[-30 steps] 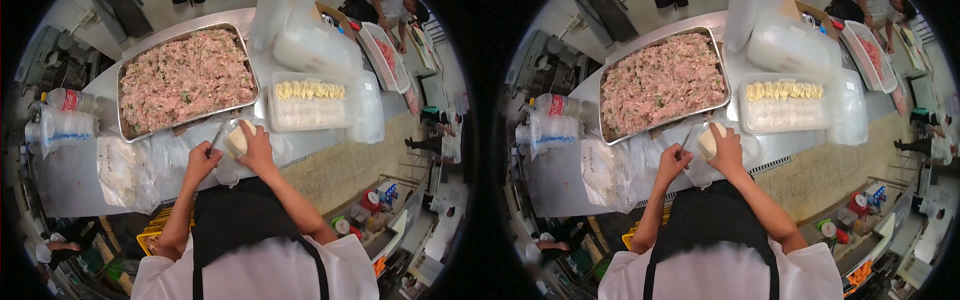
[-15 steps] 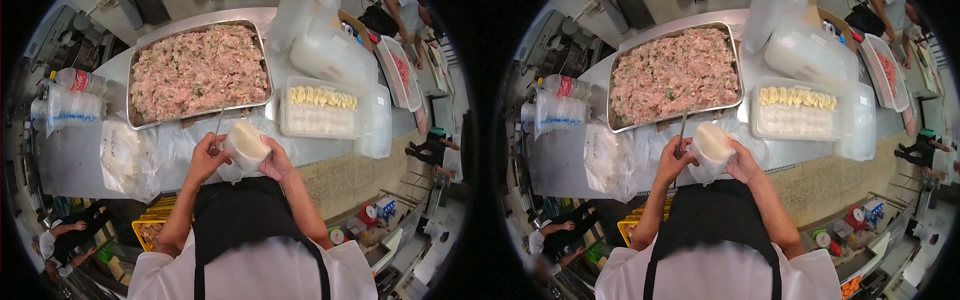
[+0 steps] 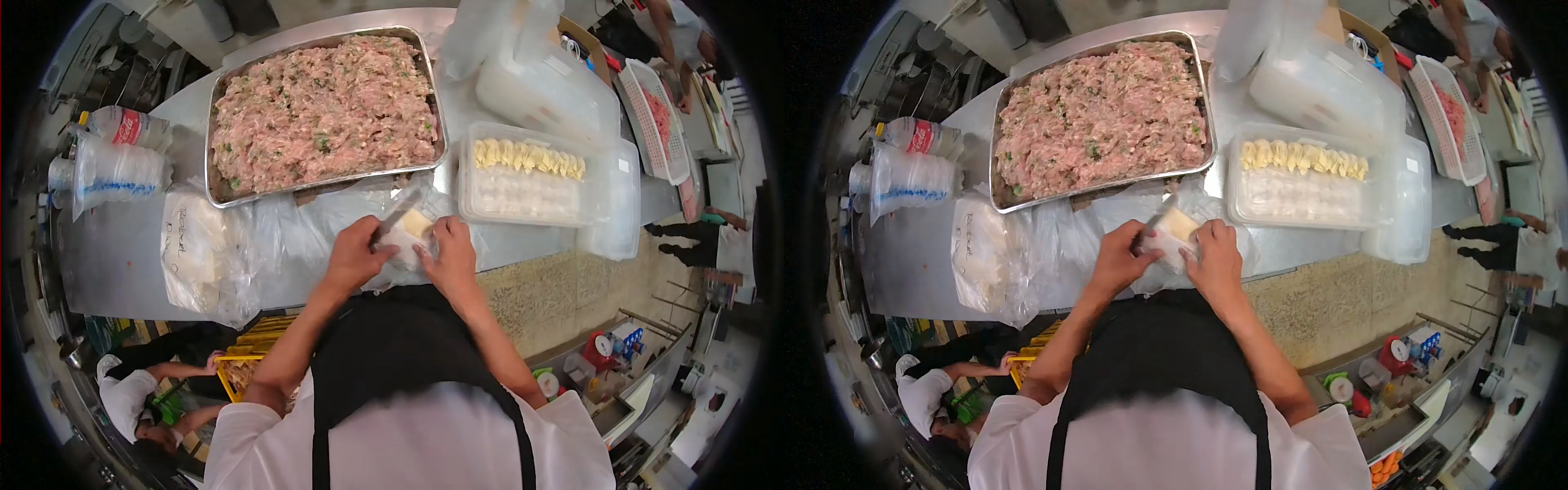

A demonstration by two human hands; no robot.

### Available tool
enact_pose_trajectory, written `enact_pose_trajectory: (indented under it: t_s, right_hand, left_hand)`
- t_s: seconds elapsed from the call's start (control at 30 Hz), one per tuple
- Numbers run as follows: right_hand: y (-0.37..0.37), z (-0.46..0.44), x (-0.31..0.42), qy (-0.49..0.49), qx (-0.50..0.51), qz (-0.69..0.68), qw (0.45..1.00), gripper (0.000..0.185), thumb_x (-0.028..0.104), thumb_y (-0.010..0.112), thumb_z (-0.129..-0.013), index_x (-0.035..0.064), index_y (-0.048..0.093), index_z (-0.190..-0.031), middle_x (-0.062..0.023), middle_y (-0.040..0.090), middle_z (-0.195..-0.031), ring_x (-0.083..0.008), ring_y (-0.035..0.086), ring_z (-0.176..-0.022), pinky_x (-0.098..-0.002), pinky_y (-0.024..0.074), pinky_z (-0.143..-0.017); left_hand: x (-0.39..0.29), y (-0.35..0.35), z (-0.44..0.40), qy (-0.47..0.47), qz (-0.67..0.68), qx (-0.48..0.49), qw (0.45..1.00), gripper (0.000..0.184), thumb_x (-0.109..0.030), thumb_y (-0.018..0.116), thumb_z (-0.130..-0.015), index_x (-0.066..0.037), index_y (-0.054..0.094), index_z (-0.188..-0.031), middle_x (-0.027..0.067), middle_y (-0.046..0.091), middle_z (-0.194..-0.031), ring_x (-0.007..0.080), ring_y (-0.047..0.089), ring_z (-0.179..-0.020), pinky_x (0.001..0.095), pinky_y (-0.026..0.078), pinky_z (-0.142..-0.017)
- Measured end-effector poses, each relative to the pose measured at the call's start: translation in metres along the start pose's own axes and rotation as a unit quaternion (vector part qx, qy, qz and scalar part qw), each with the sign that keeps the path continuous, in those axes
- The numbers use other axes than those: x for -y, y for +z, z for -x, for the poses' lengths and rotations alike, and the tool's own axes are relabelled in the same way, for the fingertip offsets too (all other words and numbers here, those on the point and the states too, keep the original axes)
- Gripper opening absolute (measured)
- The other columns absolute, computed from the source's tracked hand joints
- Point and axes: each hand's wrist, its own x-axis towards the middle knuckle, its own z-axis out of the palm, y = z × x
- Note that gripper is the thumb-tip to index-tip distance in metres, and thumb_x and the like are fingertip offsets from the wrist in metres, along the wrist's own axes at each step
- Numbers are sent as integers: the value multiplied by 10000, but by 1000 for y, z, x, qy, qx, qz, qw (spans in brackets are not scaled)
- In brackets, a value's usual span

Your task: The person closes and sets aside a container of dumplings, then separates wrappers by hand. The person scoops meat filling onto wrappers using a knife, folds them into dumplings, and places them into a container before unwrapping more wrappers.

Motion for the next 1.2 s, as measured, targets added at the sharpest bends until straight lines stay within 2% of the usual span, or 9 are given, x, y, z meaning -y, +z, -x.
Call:
enact_pose_trajectory:
  t_s: [0.17, 0.33, 0.53, 0.63, 0.77, 0.83, 0.93, 1.17, 1.2]
  right_hand:
    - [14, 6, -14, -27, 14, -43, 999, 226, 88, 750, -778, 6, 614, -940, -142, 547, -992, -363, 531, -963, -424, 470, -826]
    - [-4, 6, -9, -80, 43, -63, 994, 214, 60, 725, -776, 38, 631, -967, -111, 557, -1021, -340, 545, -964, -434, 495, -799]
    - [-20, 31, -61, -182, 173, -91, 964, 239, 58, 736, -732, 83, 650, -954, -79, 613, -1001, -319, 589, -1014, -430, 517, -798]
    - [-27, 46, -90, -134, 274, 59, 951, 204, 31, 729, -738, 73, 646, -920, -97, 639, -971, -318, 614, -989, -423, 523, -809]
    - [-48, 26, -39, -14, 164, -4, 986, 238, 17, 744, -736, 41, 644, -951, -120, 648, -976, -345, 633, -927, -427, 530, -789]
    - [-37, 13, -9, -6, 68, -92, 993, 292, 36, 771, -723, 34, 650, -989, -118, 654, -998, -350, 643, -930, -420, 531, -775]
    - [-19, -2, -3, -97, -32, -49, 994, 343, -23, 782, -690, 20, 642, -1000, -132, 655, -980, -339, 662, -881, -378, 547, -723]
    - [7, -17, -72, -124, -2, -195, 973, 269, -82, 695, -770, 6, 659, -1022, -107, 661, -785, -274, 661, -709, -328, 518, -674]
    - [13, -15, -75, 25, 24, -279, 960, 216, -63, 669, -808, -3, 660, -1015, -97, 659, -783, -235, 658, -718, -326, 515, -661]
  left_hand:
    - [4, 30, 5, 36, -37, 28, 998, 328, -103, 866, -706, -34, 562, -810, 19, 538, -719, 104, 514, -638, 313, 421, -567]
    - [29, 7, 17, -34, 294, 105, 949, 349, -87, 857, -705, -49, 552, -869, -35, 494, -753, 54, 453, -668, 261, 383, -572]
    - [71, -40, 50, -91, 69, 141, 983, 382, -85, 835, -666, -44, 522, -881, 9, 476, -798, 75, 446, -643, 250, 392, -583]
    - [58, -57, 57, -105, 44, 122, 986, 394, -100, 841, -653, -26, 549, -908, 35, 504, -840, 105, 474, -641, 283, 423, -593]
    - [9, -57, 35, -97, 62, 68, 991, 411, -106, 848, -647, -21, 567, -934, 80, 542, -844, 175, 502, -616, 322, 454, -604]
    - [-4, -39, 10, 139, -89, -58, 985, 426, -75, 864, -646, -42, 569, -952, 31, 483, -737, 99, 479, -600, 274, 407, -548]
    - [23, -17, -11, 123, -51, 34, 990, 337, -59, 833, -682, -6, 589, -908, 123, 586, -835, 254, 511, -594, 344, 461, -603]
    - [57, -26, -27, -18, 23, -12, 1000, 228, -7, 769, -708, 18, 558, -790, 126, 580, -661, 200, 526, -579, 342, 442, -576]
    - [60, -25, -27, -17, 24, -10, 1000, 228, -7, 769, -708, 18, 558, -790, 126, 580, -661, 200, 526, -579, 342, 442, -576]
